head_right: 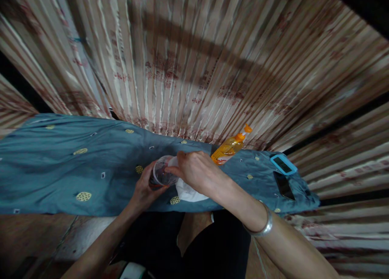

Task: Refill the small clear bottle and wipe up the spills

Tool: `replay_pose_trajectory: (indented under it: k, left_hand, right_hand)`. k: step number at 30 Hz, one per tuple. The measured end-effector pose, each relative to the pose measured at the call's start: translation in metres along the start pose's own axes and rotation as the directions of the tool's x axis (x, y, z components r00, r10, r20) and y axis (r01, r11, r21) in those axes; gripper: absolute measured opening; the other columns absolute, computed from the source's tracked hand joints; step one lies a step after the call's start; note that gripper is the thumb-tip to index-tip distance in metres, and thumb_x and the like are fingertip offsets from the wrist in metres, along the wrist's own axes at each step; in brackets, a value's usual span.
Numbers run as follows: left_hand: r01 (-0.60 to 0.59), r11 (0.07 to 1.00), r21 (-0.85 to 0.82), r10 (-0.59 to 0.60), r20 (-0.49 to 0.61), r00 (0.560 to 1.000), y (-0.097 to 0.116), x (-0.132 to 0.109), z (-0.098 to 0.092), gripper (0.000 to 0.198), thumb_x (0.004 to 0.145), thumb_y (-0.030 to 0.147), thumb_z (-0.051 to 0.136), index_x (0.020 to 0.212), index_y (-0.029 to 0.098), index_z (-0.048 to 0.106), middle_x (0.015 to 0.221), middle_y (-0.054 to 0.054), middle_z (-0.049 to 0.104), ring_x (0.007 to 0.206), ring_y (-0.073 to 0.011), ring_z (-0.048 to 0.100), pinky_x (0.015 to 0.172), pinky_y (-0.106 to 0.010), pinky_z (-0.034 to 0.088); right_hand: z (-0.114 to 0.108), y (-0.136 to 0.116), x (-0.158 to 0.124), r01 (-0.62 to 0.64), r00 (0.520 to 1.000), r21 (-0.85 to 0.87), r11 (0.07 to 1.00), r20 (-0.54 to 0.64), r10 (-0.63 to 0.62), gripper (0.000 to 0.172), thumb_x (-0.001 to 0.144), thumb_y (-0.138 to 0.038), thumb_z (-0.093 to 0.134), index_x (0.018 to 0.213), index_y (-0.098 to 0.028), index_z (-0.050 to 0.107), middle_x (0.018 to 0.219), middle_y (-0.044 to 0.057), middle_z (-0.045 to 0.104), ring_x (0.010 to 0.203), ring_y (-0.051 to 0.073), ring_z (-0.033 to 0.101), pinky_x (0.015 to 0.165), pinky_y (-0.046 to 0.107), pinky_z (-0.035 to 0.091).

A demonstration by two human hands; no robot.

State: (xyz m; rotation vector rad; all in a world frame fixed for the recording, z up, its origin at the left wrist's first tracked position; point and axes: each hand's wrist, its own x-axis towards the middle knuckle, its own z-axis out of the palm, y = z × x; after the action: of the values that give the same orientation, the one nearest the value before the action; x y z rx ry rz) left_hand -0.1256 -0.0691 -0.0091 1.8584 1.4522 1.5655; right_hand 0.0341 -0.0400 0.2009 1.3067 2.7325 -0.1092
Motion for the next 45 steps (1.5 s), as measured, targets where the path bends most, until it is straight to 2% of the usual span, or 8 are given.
replay_pose_trajectory:
  k: [4,10,15,19,25,32,39,45]
  left_hand:
    - [-0.014,1.000,0.028,0.015,-0.015,1.000,-0.001,0.001,0.000,0.074,0.072,0.037,0.078,0.135,0.023,0.041,0.129,-0.013,0.059,0.118,-0.0303,0.060,0.096,-0.050,0.053]
    - [-0.030,0.999,0.032,0.031,-0.031,0.999,0.000,0.002,0.001,0.071,0.073,0.038,0.077,0.133,0.021,0.043,0.128,-0.013,0.060,0.116,-0.0298,0.061,0.093,-0.047,0.055]
    - [-0.025,0.999,0.031,0.026,-0.038,0.999,0.001,0.002,0.001,0.073,0.071,0.039,0.078,0.133,0.021,0.043,0.127,-0.013,0.061,0.115,-0.0297,0.061,0.094,-0.047,0.054]
    - [-0.010,0.999,0.033,0.011,-0.026,1.000,0.001,0.003,0.000,0.073,0.072,0.038,0.077,0.134,0.021,0.043,0.128,-0.014,0.060,0.117,-0.0296,0.060,0.096,-0.047,0.053]
    - [0.022,0.999,0.025,-0.021,-0.033,0.999,0.000,0.003,-0.002,0.074,0.070,0.035,0.078,0.134,0.022,0.043,0.129,-0.012,0.061,0.118,-0.0292,0.061,0.097,-0.046,0.053]
    - [0.029,0.998,0.047,-0.026,-0.050,0.998,-0.003,0.003,-0.001,0.077,0.070,0.032,0.078,0.136,0.023,0.040,0.131,-0.012,0.060,0.119,-0.0284,0.061,0.099,-0.045,0.052]
    - [0.151,0.989,0.002,-0.150,-0.100,0.984,-0.012,0.013,-0.011,0.080,0.066,0.031,0.081,0.135,0.020,0.042,0.127,-0.013,0.063,0.116,-0.0278,0.063,0.097,-0.042,0.053]
    - [0.285,0.954,-0.096,-0.301,-0.260,0.918,-0.050,0.071,-0.030,0.085,0.062,0.033,0.082,0.135,0.018,0.041,0.122,-0.013,0.065,0.110,-0.0277,0.065,0.097,-0.045,0.053]
  right_hand:
    - [-0.002,0.003,-0.002,0.136,0.991,0.042,0.990,-0.007,-0.136,0.047,0.090,-0.034,0.057,0.132,-0.015,0.047,0.122,0.012,0.059,0.115,0.023,0.057,0.089,0.032,0.044]
    - [-0.002,0.002,-0.001,0.051,0.999,0.010,0.999,0.006,-0.051,0.040,0.095,-0.045,0.043,0.101,-0.009,0.060,0.081,0.010,0.064,0.079,0.022,0.063,0.065,0.030,0.038]
    - [-0.005,0.006,-0.002,0.169,0.986,0.073,0.983,0.004,-0.169,0.037,0.092,-0.033,0.054,0.126,-0.018,0.050,0.112,0.008,0.063,0.105,0.019,0.059,0.082,0.028,0.040]
    - [-0.006,0.005,0.001,0.083,0.996,0.052,0.995,0.026,-0.085,0.029,0.094,-0.039,0.048,0.096,-0.012,0.057,0.074,0.005,0.061,0.071,0.016,0.059,0.060,0.028,0.029]
    - [-0.005,0.003,0.006,0.132,0.991,0.073,0.989,-0.002,-0.132,0.033,0.091,-0.035,0.055,0.119,-0.016,0.053,0.102,0.006,0.065,0.093,0.017,0.061,0.072,0.027,0.035]
    - [0.004,-0.003,0.012,0.095,0.995,0.036,0.995,-0.033,-0.094,0.023,0.095,-0.034,0.046,0.101,-0.013,0.053,0.081,0.005,0.062,0.072,0.014,0.056,0.061,0.028,0.026]
    - [0.006,-0.009,0.016,0.064,0.978,0.009,0.998,-0.198,-0.061,0.042,0.092,-0.046,0.050,0.118,-0.012,0.050,0.091,0.007,0.066,0.076,0.018,0.061,0.062,0.028,0.034]
    - [0.044,-0.005,-0.042,0.124,0.790,0.215,0.969,-0.612,0.035,0.053,0.092,-0.039,0.054,0.138,-0.018,0.036,0.103,0.004,0.067,0.077,0.010,0.063,0.074,0.024,0.051]
